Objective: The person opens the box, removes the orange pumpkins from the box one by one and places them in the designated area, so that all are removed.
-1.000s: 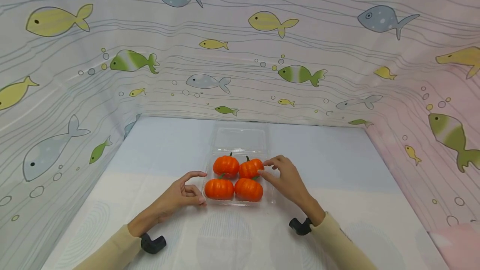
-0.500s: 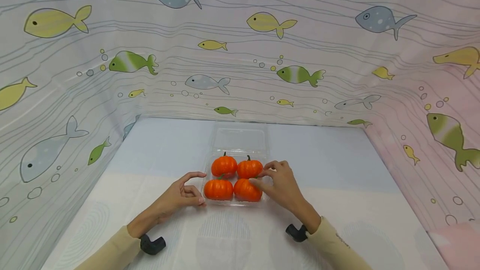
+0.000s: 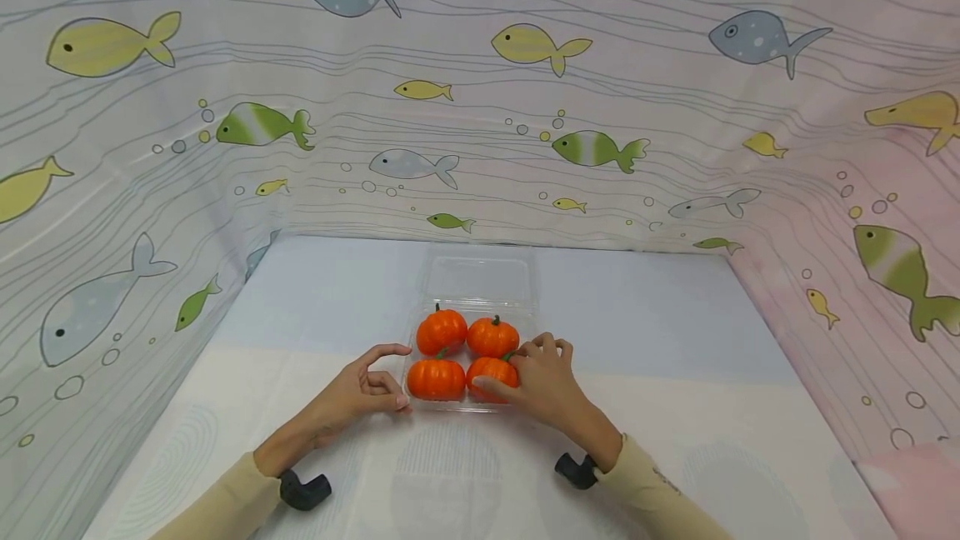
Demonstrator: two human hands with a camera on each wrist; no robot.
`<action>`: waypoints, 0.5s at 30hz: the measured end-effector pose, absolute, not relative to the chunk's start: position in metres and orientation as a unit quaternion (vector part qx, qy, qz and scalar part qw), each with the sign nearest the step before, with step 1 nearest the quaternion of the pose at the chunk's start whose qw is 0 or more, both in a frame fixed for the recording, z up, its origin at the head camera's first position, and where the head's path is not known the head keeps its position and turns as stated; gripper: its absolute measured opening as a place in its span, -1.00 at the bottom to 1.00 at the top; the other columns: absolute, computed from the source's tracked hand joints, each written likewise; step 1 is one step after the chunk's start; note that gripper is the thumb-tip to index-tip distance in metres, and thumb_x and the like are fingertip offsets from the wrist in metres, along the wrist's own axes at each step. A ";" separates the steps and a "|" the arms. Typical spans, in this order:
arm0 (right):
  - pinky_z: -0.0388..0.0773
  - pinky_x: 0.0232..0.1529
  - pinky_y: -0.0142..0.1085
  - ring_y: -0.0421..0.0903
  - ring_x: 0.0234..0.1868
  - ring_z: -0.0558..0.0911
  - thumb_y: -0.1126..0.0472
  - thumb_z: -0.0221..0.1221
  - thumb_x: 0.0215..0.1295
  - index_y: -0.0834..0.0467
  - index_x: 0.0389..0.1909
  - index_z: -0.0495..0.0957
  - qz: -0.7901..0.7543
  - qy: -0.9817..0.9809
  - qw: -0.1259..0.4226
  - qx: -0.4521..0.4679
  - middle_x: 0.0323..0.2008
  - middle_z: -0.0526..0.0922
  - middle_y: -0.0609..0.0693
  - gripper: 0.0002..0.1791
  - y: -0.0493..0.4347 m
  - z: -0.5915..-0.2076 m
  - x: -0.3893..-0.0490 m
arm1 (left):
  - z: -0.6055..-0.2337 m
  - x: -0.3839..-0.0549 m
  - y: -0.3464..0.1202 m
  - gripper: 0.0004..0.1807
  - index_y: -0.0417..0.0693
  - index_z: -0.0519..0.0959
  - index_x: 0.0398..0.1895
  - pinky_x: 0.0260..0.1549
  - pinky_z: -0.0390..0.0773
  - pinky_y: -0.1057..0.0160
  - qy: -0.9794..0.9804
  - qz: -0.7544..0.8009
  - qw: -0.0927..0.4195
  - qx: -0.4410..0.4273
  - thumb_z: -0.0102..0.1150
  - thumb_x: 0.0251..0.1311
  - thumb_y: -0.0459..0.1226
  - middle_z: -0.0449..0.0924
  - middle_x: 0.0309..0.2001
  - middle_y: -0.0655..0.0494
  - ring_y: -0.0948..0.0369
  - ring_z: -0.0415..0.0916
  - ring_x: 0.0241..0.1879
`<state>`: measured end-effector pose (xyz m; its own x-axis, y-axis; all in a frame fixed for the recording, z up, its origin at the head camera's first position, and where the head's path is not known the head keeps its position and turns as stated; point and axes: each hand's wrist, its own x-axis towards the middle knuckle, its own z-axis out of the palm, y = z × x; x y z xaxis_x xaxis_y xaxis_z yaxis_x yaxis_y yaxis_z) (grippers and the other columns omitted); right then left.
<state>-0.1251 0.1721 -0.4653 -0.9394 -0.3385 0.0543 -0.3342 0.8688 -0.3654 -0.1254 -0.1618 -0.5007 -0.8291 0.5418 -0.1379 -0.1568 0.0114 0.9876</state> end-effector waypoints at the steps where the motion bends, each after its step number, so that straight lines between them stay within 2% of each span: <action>1: 0.13 0.20 0.29 0.10 0.12 0.43 -0.52 0.11 0.28 0.03 -0.47 0.70 -0.191 0.966 0.017 -0.172 -0.33 0.67 -0.12 -0.32 0.171 -0.465 -0.125 | -0.501 -0.125 -0.162 -0.12 0.00 0.18 0.53 -0.04 0.66 0.05 0.665 0.687 0.254 0.145 0.46 0.22 -0.35 0.71 -0.21 -0.24 -0.24 0.69 -0.11; 4: 0.00 0.27 0.34 0.07 0.07 0.47 -0.51 0.11 0.30 -0.02 -0.50 0.61 -0.209 0.962 0.041 -0.169 -0.54 0.54 -0.24 -0.38 0.171 -0.463 -0.124 | -0.501 -0.125 -0.162 -0.12 0.01 0.18 0.54 -0.03 0.65 0.05 0.666 0.686 0.254 0.144 0.46 0.22 -0.34 0.71 -0.21 -0.24 -0.23 0.70 -0.11; 6: -0.06 0.30 0.36 0.04 0.04 0.51 -0.49 0.14 0.29 -0.01 -0.45 0.62 -0.223 0.959 0.048 -0.170 -0.57 0.50 -0.25 -0.39 0.171 -0.462 -0.123 | -0.501 -0.125 -0.162 -0.12 0.01 0.17 0.54 -0.04 0.65 0.06 0.667 0.686 0.253 0.144 0.46 0.22 -0.34 0.71 -0.20 -0.23 -0.23 0.70 -0.11; 9: -0.08 0.32 0.36 -0.02 0.03 0.56 -0.44 0.24 0.24 0.08 -0.18 0.68 -0.258 0.950 0.048 -0.170 -0.34 0.64 -0.22 -0.37 0.172 -0.460 -0.121 | -0.500 -0.125 -0.162 -0.11 0.00 0.17 0.54 -0.04 0.65 0.06 0.668 0.685 0.253 0.143 0.46 0.22 -0.33 0.71 -0.21 -0.23 -0.21 0.71 -0.12; 12: -0.05 0.33 0.31 -0.06 0.07 0.58 -0.39 0.33 0.19 0.14 0.05 0.64 -0.293 0.939 0.047 -0.176 -0.07 0.68 -0.13 -0.29 0.173 -0.457 -0.120 | -0.500 -0.125 -0.162 -0.11 0.00 0.18 0.54 -0.03 0.66 0.06 0.669 0.685 0.253 0.143 0.47 0.21 -0.33 0.72 -0.22 -0.21 -0.20 0.71 -0.12; 15: -0.01 0.33 0.27 -0.06 0.09 0.57 -0.35 0.36 0.18 0.12 0.10 0.61 -0.314 0.930 0.046 -0.185 0.01 0.64 -0.10 -0.29 0.176 -0.454 -0.119 | -0.500 -0.125 -0.162 -0.12 -0.02 0.18 0.53 -0.03 0.66 0.07 0.669 0.684 0.252 0.146 0.46 0.22 -0.34 0.72 -0.23 -0.20 -0.18 0.72 -0.13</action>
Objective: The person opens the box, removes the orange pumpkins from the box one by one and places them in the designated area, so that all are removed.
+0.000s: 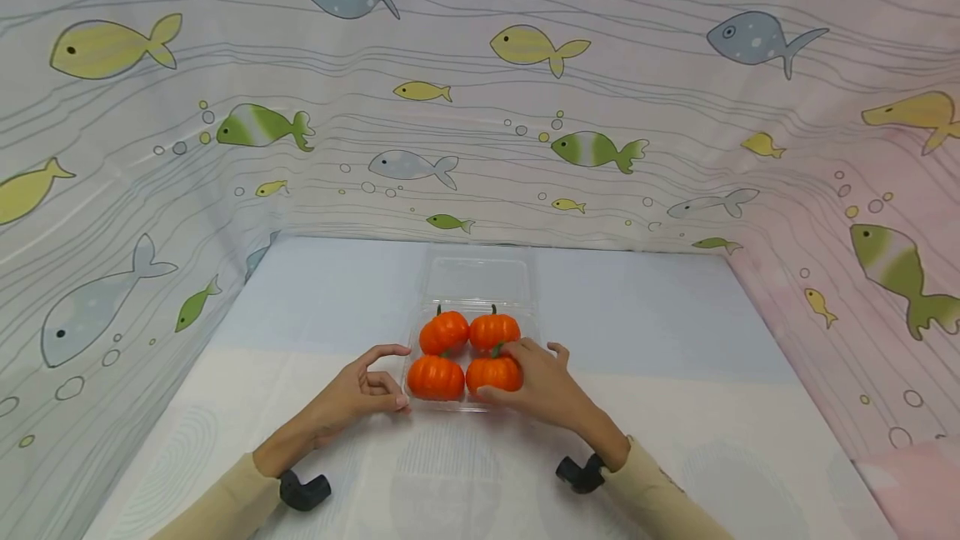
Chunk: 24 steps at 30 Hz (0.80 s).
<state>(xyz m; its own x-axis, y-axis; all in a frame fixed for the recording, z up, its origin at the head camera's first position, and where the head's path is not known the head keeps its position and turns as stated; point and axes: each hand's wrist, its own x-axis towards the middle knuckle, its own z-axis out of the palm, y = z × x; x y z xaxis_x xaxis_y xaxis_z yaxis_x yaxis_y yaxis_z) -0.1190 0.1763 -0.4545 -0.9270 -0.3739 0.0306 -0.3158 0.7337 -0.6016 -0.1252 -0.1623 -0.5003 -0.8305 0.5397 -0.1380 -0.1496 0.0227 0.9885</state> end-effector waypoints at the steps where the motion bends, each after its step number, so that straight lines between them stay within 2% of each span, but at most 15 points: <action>1: 0.02 0.32 0.25 -0.06 0.09 0.57 -0.34 0.37 0.18 0.12 0.12 0.60 -0.319 0.927 0.046 -0.189 0.02 0.63 -0.10 -0.29 0.178 -0.454 -0.119 | -0.500 -0.125 -0.162 -0.12 -0.03 0.18 0.53 -0.04 0.66 0.08 0.669 0.683 0.252 0.147 0.46 0.22 -0.34 0.72 -0.23 -0.19 -0.17 0.72 -0.13; 7: 0.53 0.16 0.02 -0.03 0.08 0.56 -0.23 0.41 0.21 0.09 0.20 0.56 -0.354 0.909 0.047 -0.214 0.09 0.59 -0.07 -0.33 0.186 -0.449 -0.119 | -0.500 -0.125 -0.163 -0.12 -0.07 0.16 0.53 -0.05 0.67 0.11 0.671 0.681 0.251 0.151 0.46 0.22 -0.34 0.72 -0.22 -0.20 -0.15 0.73 -0.13; 9: 0.62 0.08 0.00 -0.01 0.12 0.56 -0.19 0.43 0.21 0.07 0.21 0.55 -0.362 0.904 0.045 -0.222 0.14 0.58 -0.06 -0.35 0.189 -0.447 -0.118 | -0.499 -0.125 -0.163 -0.12 -0.08 0.17 0.53 -0.04 0.67 0.10 0.671 0.682 0.250 0.150 0.46 0.22 -0.35 0.72 -0.22 -0.22 -0.16 0.73 -0.13; 16: 0.57 0.20 -0.03 -0.05 0.25 0.53 0.06 0.50 0.17 -0.08 0.21 0.48 -0.405 0.881 0.026 -0.245 0.28 0.50 -0.11 -0.39 0.199 -0.442 -0.118 | -0.499 -0.125 -0.163 -0.14 -0.05 0.19 0.52 -0.04 0.67 0.10 0.673 0.680 0.252 0.147 0.45 0.22 -0.36 0.70 -0.21 -0.26 -0.19 0.72 -0.12; 24: 0.59 0.19 -0.07 -0.07 0.27 0.53 -0.09 0.54 0.12 -0.05 0.30 0.46 -0.430 0.872 -0.029 -0.231 0.28 0.53 -0.13 -0.26 0.209 -0.439 -0.124 | -0.501 -0.125 -0.162 -0.14 -0.05 0.18 0.53 -0.04 0.67 0.08 0.672 0.680 0.251 0.151 0.44 0.23 -0.36 0.69 -0.20 -0.29 -0.21 0.71 -0.12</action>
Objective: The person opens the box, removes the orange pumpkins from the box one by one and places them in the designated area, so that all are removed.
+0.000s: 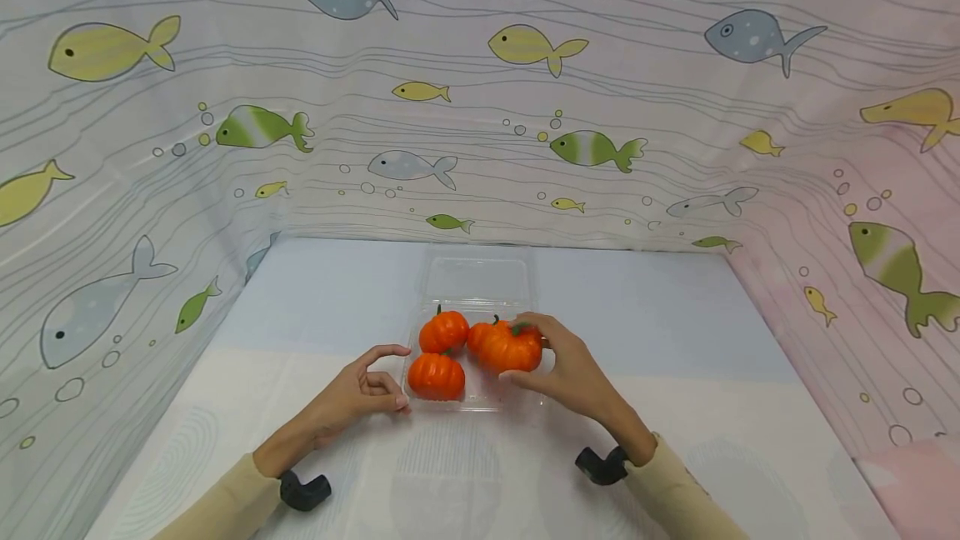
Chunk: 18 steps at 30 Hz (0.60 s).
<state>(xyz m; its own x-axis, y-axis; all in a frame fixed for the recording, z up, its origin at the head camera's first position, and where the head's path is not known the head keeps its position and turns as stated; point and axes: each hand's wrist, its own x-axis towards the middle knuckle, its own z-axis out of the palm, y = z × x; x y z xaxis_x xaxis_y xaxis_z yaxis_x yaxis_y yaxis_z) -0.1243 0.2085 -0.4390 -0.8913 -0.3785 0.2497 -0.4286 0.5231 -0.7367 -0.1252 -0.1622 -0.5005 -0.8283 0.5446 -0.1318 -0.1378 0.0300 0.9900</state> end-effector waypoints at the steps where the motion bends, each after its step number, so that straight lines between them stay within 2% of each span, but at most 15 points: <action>1: 0.58 0.20 -0.07 -0.07 0.27 0.53 -0.09 0.53 0.13 -0.05 0.30 0.46 0.433 -0.871 0.033 0.230 0.28 0.53 -0.13 -0.25 0.209 -0.439 -0.125 | -0.501 -0.125 -0.162 -0.14 -0.05 0.18 0.53 -0.04 0.67 0.07 0.672 0.680 0.250 0.152 0.44 0.23 -0.36 0.69 -0.20 -0.29 -0.21 0.71 -0.12; 6: 0.55 0.23 -0.03 -0.09 0.30 0.51 -0.07 0.51 0.18 -0.09 0.34 0.42 0.434 -0.870 0.046 0.229 0.31 0.50 -0.15 -0.26 0.213 -0.438 -0.128 | -0.501 -0.125 -0.162 -0.14 -0.05 0.18 0.53 -0.04 0.68 0.07 0.674 0.679 0.250 0.150 0.44 0.24 -0.36 0.70 -0.21 -0.28 -0.20 0.71 -0.12; 12: 0.54 0.23 0.02 -0.06 0.36 0.43 0.02 0.54 0.14 -0.11 0.40 0.40 0.419 -0.873 0.065 0.240 0.40 0.42 -0.15 -0.19 0.217 -0.438 -0.131 | -0.502 -0.126 -0.162 -0.15 -0.05 0.18 0.52 -0.02 0.67 0.08 0.674 0.679 0.252 0.148 0.43 0.24 -0.37 0.70 -0.21 -0.27 -0.19 0.72 -0.12; 18: 0.56 0.13 0.03 -0.05 0.26 0.40 0.04 0.58 0.08 -0.13 0.47 0.36 0.403 -0.886 0.065 0.222 0.38 0.42 -0.10 -0.08 0.220 -0.438 -0.134 | -0.503 -0.126 -0.162 -0.15 -0.06 0.18 0.52 -0.02 0.67 0.07 0.670 0.682 0.252 0.150 0.42 0.24 -0.38 0.70 -0.21 -0.28 -0.17 0.72 -0.13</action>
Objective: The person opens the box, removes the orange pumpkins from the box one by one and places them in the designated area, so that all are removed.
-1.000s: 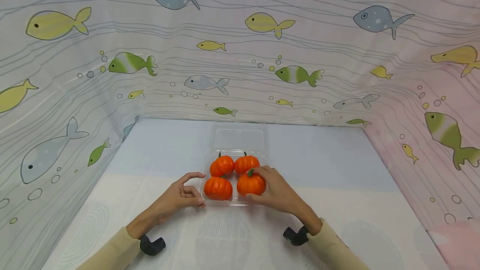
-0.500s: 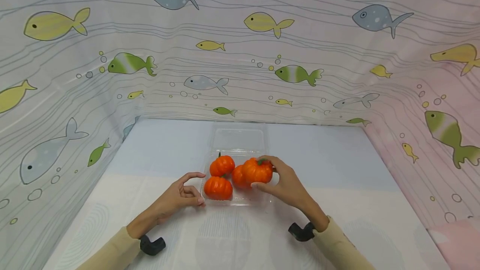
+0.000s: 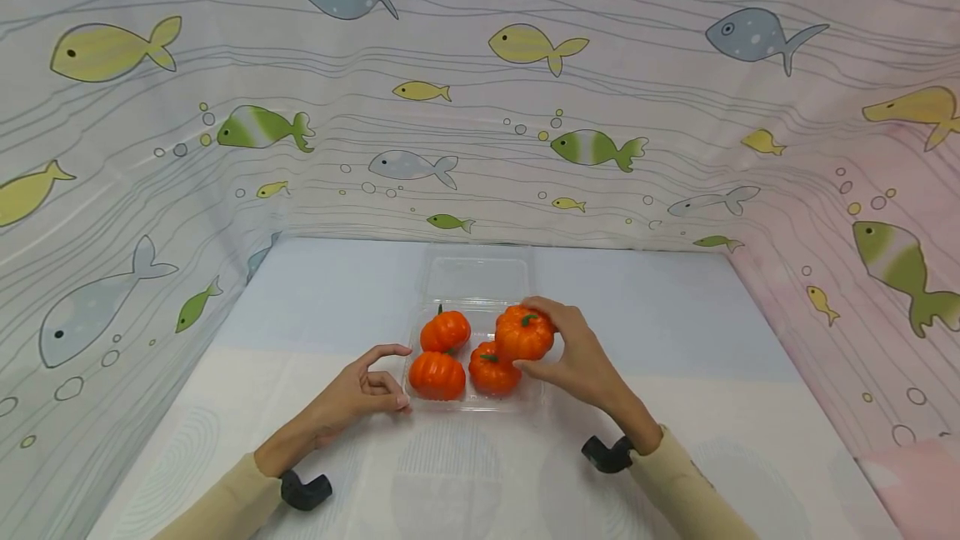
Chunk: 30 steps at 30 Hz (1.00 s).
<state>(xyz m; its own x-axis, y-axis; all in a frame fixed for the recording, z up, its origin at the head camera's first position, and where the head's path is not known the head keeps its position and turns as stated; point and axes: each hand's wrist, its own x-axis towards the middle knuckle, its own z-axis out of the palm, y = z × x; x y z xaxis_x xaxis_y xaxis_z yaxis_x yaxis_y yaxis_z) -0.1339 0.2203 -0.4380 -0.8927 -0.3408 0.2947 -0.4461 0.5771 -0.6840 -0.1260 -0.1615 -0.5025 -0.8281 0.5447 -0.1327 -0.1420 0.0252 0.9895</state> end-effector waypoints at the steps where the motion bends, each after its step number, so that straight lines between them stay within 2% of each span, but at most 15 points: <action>1: 0.56 0.12 0.03 -0.05 0.24 0.40 0.07 0.59 0.07 -0.12 0.47 0.36 0.403 -0.887 0.065 0.217 0.37 0.43 -0.09 -0.06 0.221 -0.438 -0.135 | -0.502 -0.126 -0.161 -0.15 -0.06 0.18 0.52 -0.03 0.67 0.07 0.670 0.682 0.252 0.151 0.42 0.24 -0.38 0.70 -0.21 -0.28 -0.17 0.72 -0.13; 6: 0.56 0.15 0.08 0.02 0.24 0.42 0.18 0.59 0.05 -0.08 0.49 0.34 0.402 -0.890 0.070 0.203 0.34 0.44 0.00 -0.03 0.227 -0.440 -0.140 | -0.502 -0.126 -0.161 -0.15 -0.07 0.18 0.52 -0.03 0.67 0.08 0.671 0.681 0.251 0.151 0.43 0.24 -0.38 0.70 -0.21 -0.28 -0.16 0.72 -0.14; 11: 0.56 0.19 0.09 0.06 0.29 0.47 0.14 0.58 0.09 -0.01 0.47 0.34 0.403 -0.889 0.084 0.201 0.36 0.44 0.04 -0.07 0.233 -0.440 -0.146 | -0.501 -0.125 -0.161 -0.16 -0.07 0.18 0.52 -0.02 0.67 0.08 0.673 0.680 0.251 0.149 0.42 0.25 -0.38 0.70 -0.21 -0.28 -0.16 0.73 -0.13; 16: 0.55 0.21 0.07 0.08 0.30 0.49 0.18 0.57 0.09 0.05 0.43 0.37 0.399 -0.891 0.093 0.196 0.38 0.41 0.06 -0.12 0.238 -0.441 -0.151 | -0.501 -0.125 -0.161 -0.16 -0.06 0.18 0.53 -0.02 0.67 0.07 0.673 0.680 0.251 0.147 0.42 0.25 -0.38 0.70 -0.20 -0.27 -0.18 0.72 -0.13; 30: 0.50 0.20 0.15 0.15 0.35 0.43 0.29 0.55 0.09 0.11 0.46 0.33 0.412 -0.883 0.129 0.187 0.38 0.40 0.10 -0.09 0.262 -0.458 -0.166 | -0.499 -0.124 -0.162 -0.16 -0.05 0.19 0.52 -0.03 0.67 0.08 0.676 0.676 0.252 0.148 0.43 0.24 -0.36 0.70 -0.21 -0.27 -0.20 0.71 -0.12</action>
